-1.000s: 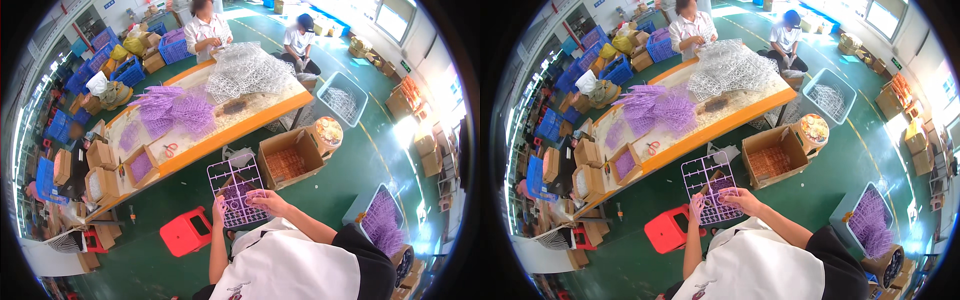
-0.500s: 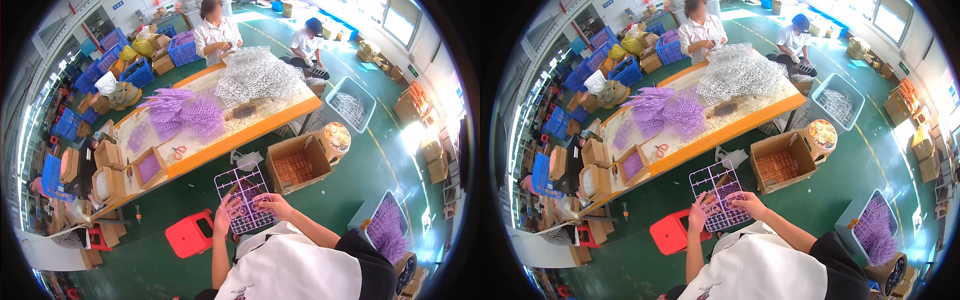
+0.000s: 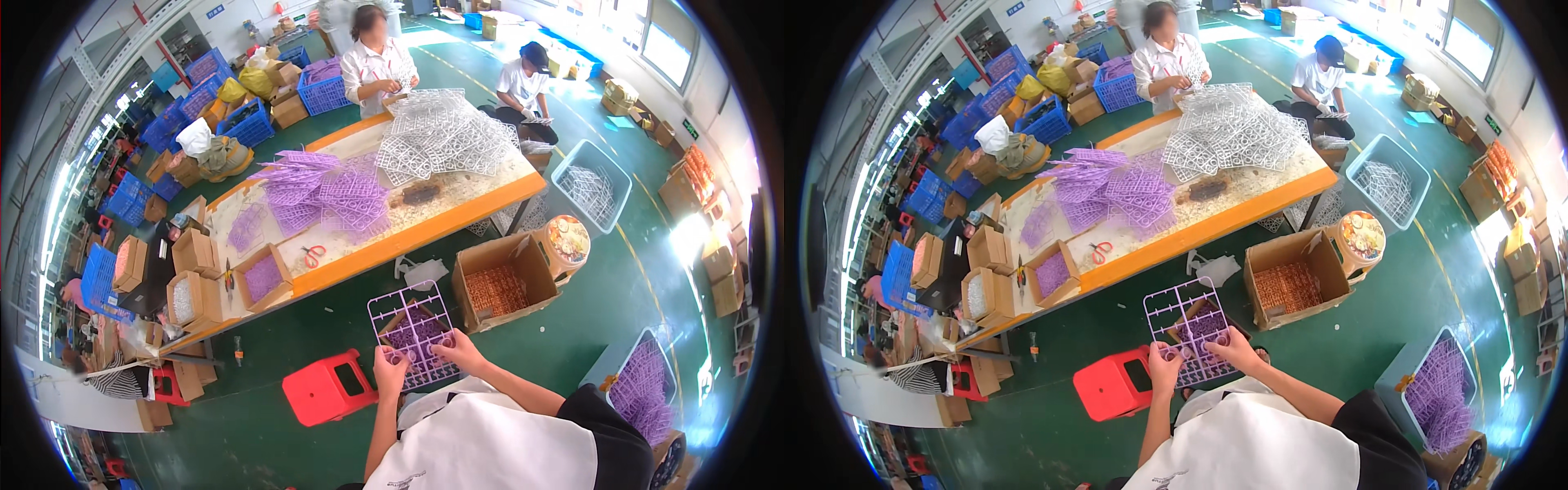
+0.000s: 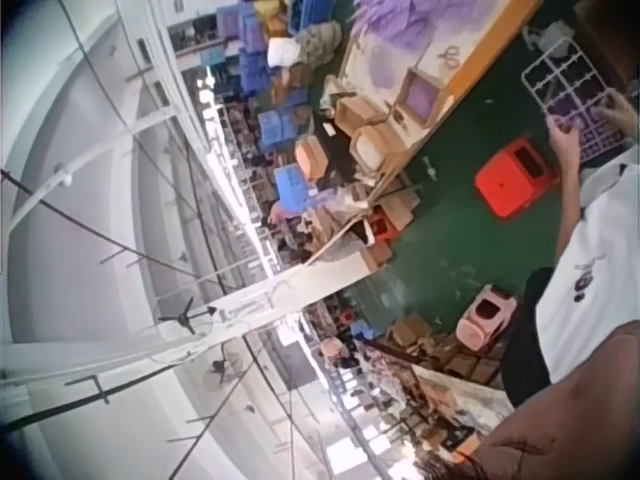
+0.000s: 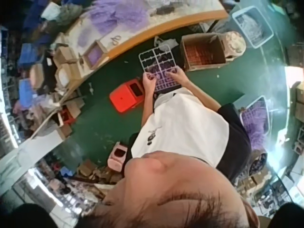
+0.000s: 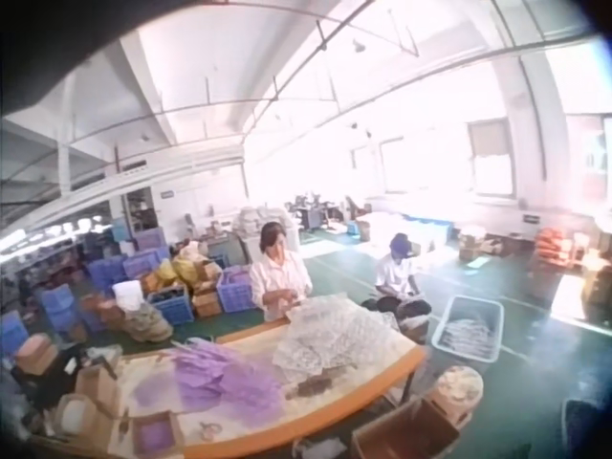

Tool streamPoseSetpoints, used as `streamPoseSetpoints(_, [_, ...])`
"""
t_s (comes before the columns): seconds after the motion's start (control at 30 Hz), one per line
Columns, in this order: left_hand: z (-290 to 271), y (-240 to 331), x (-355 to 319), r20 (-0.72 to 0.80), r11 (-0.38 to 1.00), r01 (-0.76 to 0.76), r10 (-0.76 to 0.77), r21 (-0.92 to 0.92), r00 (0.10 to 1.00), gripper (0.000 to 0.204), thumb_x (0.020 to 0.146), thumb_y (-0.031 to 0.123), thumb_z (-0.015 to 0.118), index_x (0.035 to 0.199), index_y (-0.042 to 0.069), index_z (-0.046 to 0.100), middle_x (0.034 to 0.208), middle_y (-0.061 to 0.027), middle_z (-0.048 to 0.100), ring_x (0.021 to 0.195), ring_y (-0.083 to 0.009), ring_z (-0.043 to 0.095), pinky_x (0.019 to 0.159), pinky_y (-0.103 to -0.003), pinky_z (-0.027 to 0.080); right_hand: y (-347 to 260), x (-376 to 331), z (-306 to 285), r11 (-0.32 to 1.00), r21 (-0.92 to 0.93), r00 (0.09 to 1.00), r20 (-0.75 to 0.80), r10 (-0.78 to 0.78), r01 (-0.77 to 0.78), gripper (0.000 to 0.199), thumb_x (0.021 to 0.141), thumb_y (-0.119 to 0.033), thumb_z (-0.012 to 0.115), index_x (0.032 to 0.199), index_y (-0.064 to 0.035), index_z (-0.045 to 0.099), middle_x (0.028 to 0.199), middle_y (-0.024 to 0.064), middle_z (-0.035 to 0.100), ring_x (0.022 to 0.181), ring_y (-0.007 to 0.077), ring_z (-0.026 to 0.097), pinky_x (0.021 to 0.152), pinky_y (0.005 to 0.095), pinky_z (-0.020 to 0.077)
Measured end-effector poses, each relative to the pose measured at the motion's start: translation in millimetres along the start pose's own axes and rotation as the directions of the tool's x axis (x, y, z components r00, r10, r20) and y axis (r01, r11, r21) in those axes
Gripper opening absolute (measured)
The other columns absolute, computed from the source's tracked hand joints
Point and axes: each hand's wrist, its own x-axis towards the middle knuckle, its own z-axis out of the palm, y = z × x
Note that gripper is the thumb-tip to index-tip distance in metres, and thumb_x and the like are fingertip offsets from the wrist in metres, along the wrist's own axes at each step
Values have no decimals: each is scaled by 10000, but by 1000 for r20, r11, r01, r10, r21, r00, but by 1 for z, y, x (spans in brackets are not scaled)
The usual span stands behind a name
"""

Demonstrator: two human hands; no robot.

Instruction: Plucking small plastic components from a grid-like frame and placing them into a collection box.

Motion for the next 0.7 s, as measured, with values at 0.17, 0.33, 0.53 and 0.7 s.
streamPoseSetpoints(0.17, [-1,-2,6,131,944,80,-39,-321,991,233,793,30,572,973,43,425,902,-69,542,831,-96,545,662,-262,477,1,1,-7,910,394,983,174,64,-129,232,867,-130,594,1001,54,552,811,90,586,777,159,598,680,323,552])
streamPoseSetpoints(0.33, [-9,12,1,223,923,112,-30,-368,974,249,760,-4,609,949,44,454,866,-55,512,891,-155,595,689,-267,506,-5,10,-11,853,384,912,347,220,-352,232,862,-131,592,985,64,617,861,104,622,772,171,615,703,318,551])
streamPoseSetpoints(0.53, [1,-17,0,-33,979,-48,42,-199,999,266,742,4,617,978,25,497,897,-98,568,805,-188,596,708,-318,513,-19,9,1,953,217,944,297,143,-213,179,802,-32,547,950,38,620,859,109,627,767,177,623,689,281,531])
streamPoseSetpoints(0.7, [11,-29,8,-116,996,-94,93,-6,989,182,810,98,561,968,59,480,759,-136,585,716,-225,630,579,-357,482,-18,8,1,855,372,911,338,237,-361,245,807,-179,533,1013,-57,586,758,18,573,660,137,564,627,245,501])
